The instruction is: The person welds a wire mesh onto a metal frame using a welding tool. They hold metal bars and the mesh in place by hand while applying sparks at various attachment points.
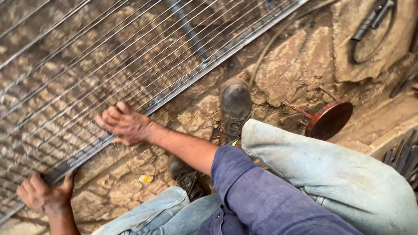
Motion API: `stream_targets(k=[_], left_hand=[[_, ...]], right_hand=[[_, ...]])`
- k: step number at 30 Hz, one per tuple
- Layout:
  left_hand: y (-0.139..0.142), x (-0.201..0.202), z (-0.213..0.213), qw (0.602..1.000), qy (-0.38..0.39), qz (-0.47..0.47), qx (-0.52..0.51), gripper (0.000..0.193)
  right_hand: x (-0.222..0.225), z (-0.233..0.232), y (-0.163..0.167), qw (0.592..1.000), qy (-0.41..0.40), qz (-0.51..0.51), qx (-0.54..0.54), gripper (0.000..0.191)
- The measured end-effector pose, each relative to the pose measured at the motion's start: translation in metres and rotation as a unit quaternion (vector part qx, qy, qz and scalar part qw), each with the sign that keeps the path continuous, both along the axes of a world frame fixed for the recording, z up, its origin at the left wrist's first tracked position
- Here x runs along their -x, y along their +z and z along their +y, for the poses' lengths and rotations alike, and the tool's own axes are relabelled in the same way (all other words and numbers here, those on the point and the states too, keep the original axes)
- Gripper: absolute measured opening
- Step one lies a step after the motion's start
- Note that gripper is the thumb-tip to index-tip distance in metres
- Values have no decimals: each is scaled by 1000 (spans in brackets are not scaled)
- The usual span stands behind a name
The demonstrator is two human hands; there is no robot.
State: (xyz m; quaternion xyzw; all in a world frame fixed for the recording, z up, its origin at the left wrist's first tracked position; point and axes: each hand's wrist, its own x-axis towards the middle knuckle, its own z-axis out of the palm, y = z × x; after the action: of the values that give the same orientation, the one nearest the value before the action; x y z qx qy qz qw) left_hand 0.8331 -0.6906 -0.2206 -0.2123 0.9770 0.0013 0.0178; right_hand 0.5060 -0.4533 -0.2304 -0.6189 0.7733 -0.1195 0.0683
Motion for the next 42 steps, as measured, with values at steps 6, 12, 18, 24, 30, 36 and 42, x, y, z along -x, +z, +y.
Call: stream_targets(k=[6, 12, 18, 24, 30, 36, 42], left_hand=[[8, 13, 5, 998, 49, -41, -26, 74], [20, 26, 7, 996, 35, -83, -23, 73], [30, 43, 17, 988, 63, -135, -31, 70], [39, 58, 29, 988, 44, -146, -12, 74], [41, 67, 37, 989, 38, -144, -4, 78], [40, 62, 42, 990, 59, -129, -2, 73], [32, 54, 36, 992, 69, -108, -9, 78]], right_hand=[[3, 3, 1, 1000, -3, -16, 20, 96], [1, 8, 0, 1000, -16, 17, 14, 92], [-7, 8, -18, 999, -16, -21, 30, 97], [-15, 11, -29, 997, -41, -20, 63, 64], [-19, 16, -31, 995, -58, 23, 74, 72], [-18, 14, -37, 990, -85, 28, 111, 49], [-9, 18, -27, 990, -76, 30, 113, 52]])
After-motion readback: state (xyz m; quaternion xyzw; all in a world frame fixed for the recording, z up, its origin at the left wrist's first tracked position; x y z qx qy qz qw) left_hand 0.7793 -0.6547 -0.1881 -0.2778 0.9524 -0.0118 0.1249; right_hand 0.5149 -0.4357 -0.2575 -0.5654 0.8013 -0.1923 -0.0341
